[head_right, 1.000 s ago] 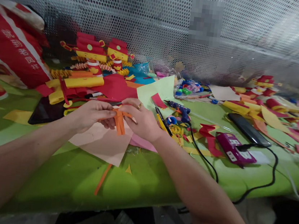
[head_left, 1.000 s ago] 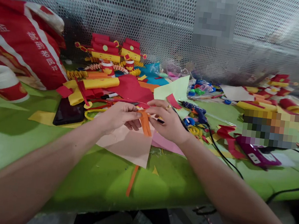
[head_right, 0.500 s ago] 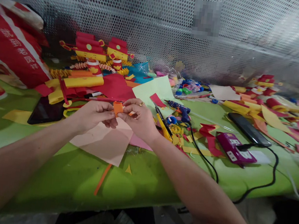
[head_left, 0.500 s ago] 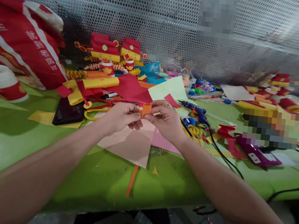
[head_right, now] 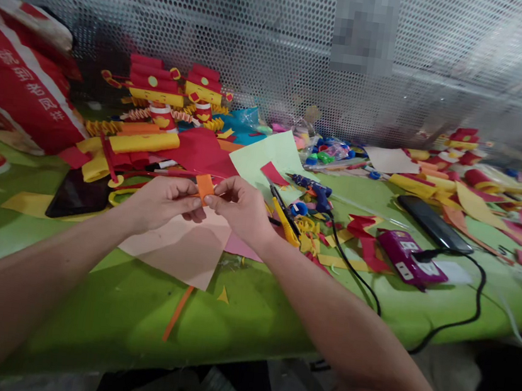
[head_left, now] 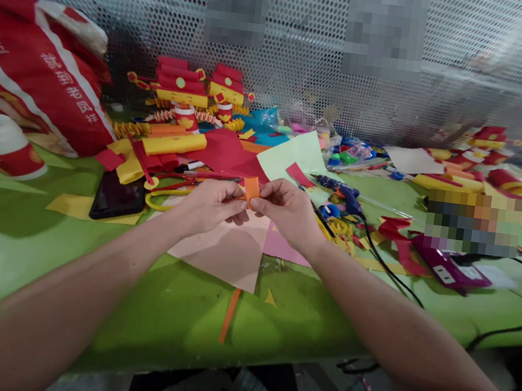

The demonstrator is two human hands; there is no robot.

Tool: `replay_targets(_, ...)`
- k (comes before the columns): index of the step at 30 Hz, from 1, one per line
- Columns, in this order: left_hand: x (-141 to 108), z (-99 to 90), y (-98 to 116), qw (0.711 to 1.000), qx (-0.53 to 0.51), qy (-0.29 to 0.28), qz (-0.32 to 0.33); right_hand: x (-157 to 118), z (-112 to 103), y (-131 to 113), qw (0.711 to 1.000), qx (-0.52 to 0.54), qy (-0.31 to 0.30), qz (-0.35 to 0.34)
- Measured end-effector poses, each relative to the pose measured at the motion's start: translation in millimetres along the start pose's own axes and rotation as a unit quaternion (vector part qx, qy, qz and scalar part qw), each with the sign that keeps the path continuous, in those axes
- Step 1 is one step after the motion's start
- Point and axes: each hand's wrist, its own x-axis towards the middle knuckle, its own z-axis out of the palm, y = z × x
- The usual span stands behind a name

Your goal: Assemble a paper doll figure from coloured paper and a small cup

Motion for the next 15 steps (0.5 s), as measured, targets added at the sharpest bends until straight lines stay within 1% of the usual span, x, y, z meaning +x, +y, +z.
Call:
replay_targets(5,-1.3,0.5,2.0,1.000,0.001,-0.014,-0.002,0.5,-0.3,-2.6,0.999,0.037,-0.019,0.015)
replay_targets(8,-2.0,0.9,1.7,1.000,-0.004,-0.008,-0.006,-0.1,-0.9,-4.8,0.998,0.054,-0.029,0.022)
replay_targets(11,-1.7,-0.5,-1.1,1.000,0.022,-0.008,0.007,0.4,-1.8,-5.9,0.995,0.075,-0.053,0.033)
replay_targets(15,-1.2,-3.9,-3.9,0.998,0.047,-0.028,0.030,3.2,-4.5,-5.4,0.990,0.100,-0.080,0.060)
